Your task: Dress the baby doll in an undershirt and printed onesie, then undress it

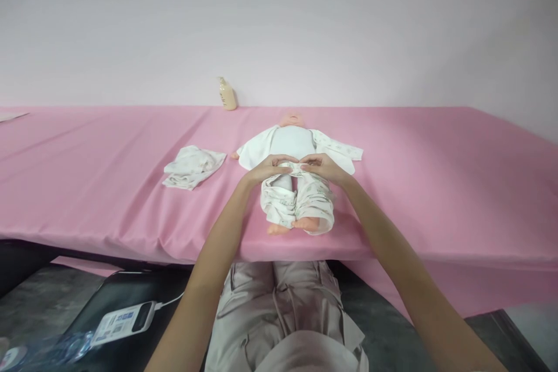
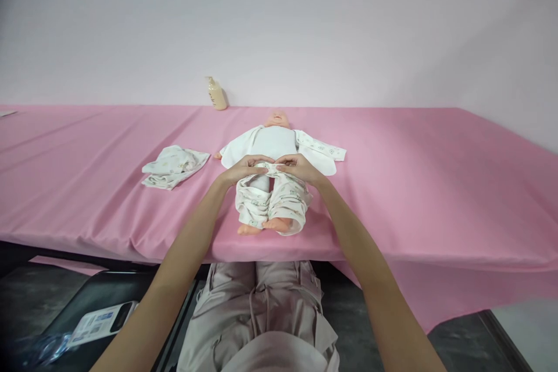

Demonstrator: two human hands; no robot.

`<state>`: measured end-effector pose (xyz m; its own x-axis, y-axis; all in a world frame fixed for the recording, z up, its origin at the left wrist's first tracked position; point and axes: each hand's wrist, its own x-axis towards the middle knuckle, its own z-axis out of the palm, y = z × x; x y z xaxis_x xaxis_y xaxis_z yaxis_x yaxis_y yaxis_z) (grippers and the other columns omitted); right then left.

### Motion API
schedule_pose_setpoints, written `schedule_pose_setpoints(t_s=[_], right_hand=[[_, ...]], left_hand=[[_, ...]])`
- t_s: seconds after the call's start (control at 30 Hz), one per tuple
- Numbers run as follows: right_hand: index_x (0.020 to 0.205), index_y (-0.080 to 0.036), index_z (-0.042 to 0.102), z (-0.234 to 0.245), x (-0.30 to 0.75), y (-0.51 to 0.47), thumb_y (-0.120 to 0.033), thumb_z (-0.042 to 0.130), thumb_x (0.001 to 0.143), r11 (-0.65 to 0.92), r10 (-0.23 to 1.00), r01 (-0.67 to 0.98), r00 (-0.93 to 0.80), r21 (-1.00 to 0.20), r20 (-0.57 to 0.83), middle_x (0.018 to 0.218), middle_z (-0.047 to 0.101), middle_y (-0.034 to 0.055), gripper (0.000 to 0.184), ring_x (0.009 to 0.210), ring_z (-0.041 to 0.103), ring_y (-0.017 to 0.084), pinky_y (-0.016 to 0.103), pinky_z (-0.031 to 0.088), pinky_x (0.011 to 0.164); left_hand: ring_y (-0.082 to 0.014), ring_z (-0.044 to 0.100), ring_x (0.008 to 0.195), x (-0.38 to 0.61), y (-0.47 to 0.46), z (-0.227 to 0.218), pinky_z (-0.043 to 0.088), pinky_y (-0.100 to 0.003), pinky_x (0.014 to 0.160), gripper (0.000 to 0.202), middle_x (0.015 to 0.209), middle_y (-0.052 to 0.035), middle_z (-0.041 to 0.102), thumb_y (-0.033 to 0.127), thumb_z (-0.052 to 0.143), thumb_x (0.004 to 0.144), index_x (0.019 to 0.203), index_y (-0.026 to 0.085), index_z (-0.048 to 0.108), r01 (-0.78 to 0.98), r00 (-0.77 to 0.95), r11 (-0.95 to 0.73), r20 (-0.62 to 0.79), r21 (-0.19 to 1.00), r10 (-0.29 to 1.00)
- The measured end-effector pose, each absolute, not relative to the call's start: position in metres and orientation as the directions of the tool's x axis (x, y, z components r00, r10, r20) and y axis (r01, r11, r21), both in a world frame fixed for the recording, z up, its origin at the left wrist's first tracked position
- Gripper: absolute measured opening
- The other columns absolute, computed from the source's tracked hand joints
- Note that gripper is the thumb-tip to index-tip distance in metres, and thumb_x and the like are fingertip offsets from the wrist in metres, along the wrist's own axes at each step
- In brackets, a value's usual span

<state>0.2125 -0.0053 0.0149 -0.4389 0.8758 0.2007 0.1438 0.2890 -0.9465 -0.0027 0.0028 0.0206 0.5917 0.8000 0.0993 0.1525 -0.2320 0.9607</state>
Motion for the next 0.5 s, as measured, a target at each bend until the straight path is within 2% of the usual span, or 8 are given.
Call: schedule_pose_setpoints(t_s=[0.13, 0.3, 0.5], right_hand=[[0.087, -0.017, 0.072, 0.0157, 0.2111, -0.0065, -0.038, 0.072, 0.067, 0.268, 0.885, 0.136, -0.425, -0.954, 0.188, 0.091, 0.069, 0.0048, 0.028, 0.087, 0.059, 0.017, 0.031, 0.044, 0.082], [0.083, -0.017, 0.07, 0.0108, 0.21, -0.0033, -0.039, 0.075, 0.063, 0.195, 0.913, 0.075, -0.378, -0.978, 0.153, 0.085, 0.068, 0.0033, 0.03, 0.079, 0.059, 0.015, 0.029, 0.045, 0.076], [0.08, -0.017, 0.066, 0.0142, 0.2054, -0.0049, -0.036, 0.077, 0.058, 0.039, 0.966, -0.114, -0.249, -0.993, 0.066, 0.079, 0.064, 0.0003, 0.03, 0.074, 0.057, 0.012, 0.026, 0.045, 0.071]], left_hand=[[-0.006, 0.044, 0.055, -0.0034, 0.0017, 0.0215, 0.032, -0.019, 0.05, 0.043, 0.072, 0.0014, 0.058, 0.036, 0.071, 0.067, 0.104, 0.015, 0.063, 0.128, 0.592, -0.238, 0.118, 0.963, 0.797], [-0.0039, 0.034, 0.046, -0.0025, 0.0033, 0.0165, 0.023, -0.018, 0.044, 0.037, 0.062, 0.0052, 0.049, 0.038, 0.071, 0.069, 0.095, 0.015, 0.059, 0.139, 0.567, -0.199, 0.087, 0.97, 0.819], [-0.006, 0.041, 0.052, -0.0016, 0.0009, 0.0204, 0.029, -0.019, 0.049, 0.028, 0.061, 0.004, 0.049, 0.037, 0.07, 0.069, 0.078, 0.012, 0.062, 0.144, 0.621, -0.22, 0.085, 0.965, 0.78]])
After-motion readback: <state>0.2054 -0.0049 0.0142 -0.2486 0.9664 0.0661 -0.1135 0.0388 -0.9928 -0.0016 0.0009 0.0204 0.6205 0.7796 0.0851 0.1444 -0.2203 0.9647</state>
